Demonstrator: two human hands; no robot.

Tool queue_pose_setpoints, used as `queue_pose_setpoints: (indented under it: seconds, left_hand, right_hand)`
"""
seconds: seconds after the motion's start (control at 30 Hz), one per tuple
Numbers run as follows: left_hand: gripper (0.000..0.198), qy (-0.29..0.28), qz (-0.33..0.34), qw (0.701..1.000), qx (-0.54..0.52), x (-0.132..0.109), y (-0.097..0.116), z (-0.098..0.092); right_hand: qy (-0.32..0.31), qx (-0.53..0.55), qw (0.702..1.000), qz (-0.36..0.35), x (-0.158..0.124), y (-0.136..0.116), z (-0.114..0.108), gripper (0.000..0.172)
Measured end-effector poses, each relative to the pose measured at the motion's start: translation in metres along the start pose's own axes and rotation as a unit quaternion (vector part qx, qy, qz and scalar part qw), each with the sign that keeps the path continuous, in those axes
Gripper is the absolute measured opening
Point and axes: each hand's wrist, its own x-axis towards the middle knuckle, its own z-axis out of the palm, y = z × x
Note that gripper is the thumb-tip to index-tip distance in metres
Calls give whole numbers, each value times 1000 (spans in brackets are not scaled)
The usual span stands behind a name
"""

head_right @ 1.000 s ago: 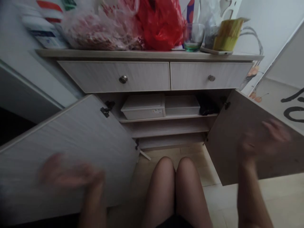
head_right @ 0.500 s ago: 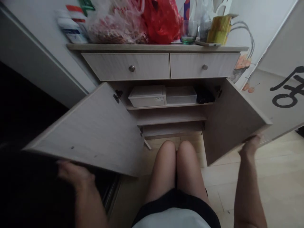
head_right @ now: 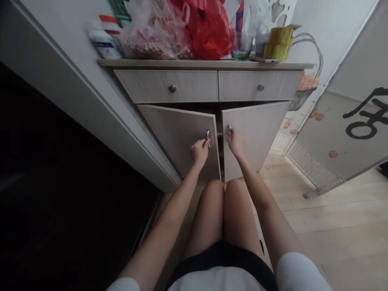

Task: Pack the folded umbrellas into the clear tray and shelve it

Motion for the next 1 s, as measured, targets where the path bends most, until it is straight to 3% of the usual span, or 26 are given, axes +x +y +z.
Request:
queue_pose_setpoints:
  seconds: [0.13, 0.33, 0.8, 1.0]
  left_hand:
    - [35, -6, -28, 999, 22, 40, 14, 32]
    - [34, -11, -11, 1000, 24, 71, 8, 49]
    - [38, -27, -15, 998, 56, 93, 6, 59]
    - [39, -37, -29, 998, 48, 97, 7, 58]
  right_hand:
    - [6, 12, 999, 48, 32, -8, 7, 45]
    - [29, -3, 998, 60, 61, -13, 14, 46]
    - [28, -21, 995, 93, 79, -18, 18, 39]
    - [34, 18, 995, 88, 82, -13, 23, 34]
